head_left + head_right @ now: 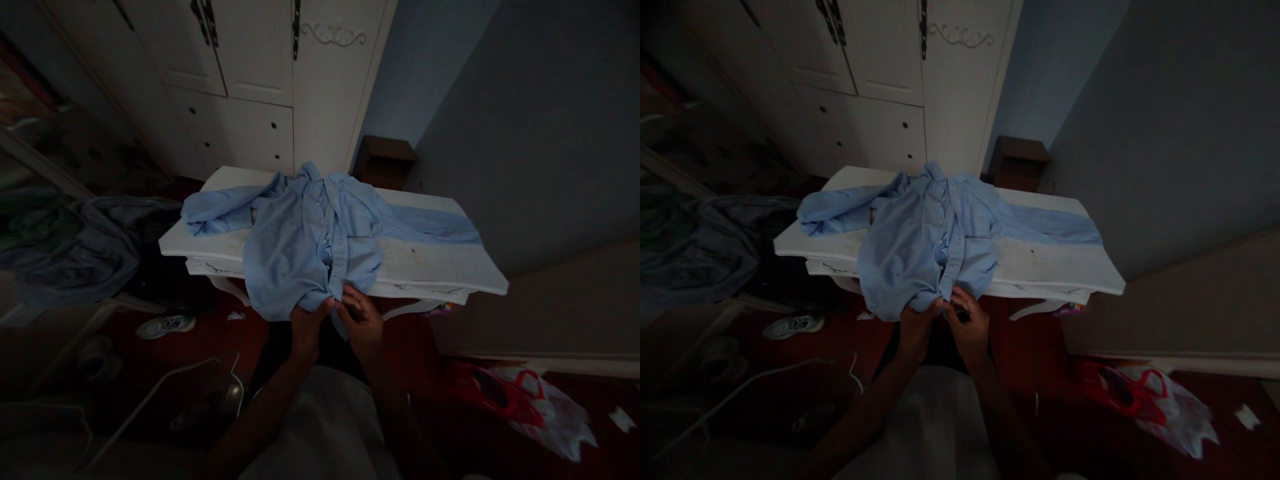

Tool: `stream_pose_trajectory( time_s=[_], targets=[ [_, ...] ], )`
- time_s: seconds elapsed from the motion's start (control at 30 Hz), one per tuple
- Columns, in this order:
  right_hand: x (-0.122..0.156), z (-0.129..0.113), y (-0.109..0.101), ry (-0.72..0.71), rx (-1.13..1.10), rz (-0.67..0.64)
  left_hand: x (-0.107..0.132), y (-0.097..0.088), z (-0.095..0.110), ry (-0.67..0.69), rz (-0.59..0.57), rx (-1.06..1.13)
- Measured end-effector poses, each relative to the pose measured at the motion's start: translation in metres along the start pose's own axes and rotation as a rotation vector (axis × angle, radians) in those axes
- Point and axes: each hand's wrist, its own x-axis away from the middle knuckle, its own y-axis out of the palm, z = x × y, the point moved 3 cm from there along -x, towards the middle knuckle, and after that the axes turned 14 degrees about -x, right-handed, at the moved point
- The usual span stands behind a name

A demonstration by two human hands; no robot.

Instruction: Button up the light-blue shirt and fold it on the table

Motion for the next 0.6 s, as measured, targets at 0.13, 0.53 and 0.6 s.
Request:
stream_pose_trajectory(
  time_s=[0.13, 0.53, 0.6],
  targets=[
    [-0.003, 0.000, -0.003, -0.004, 0.041, -0.057, -0.002, -0.001, -0.001, 0.028, -0.100, 0.023],
    [-0.013, -0.007, -0.003, -0.442, 0.380, -0.218, -0.006, -0.003, -0.016, -0.356, -0.425, 0.103],
    [-0.015, -0.007, -0.003, -0.483, 0.386, -0.213, -0.005, -0.006, -0.019, -0.283, -0.417, -0.021]
  ],
)
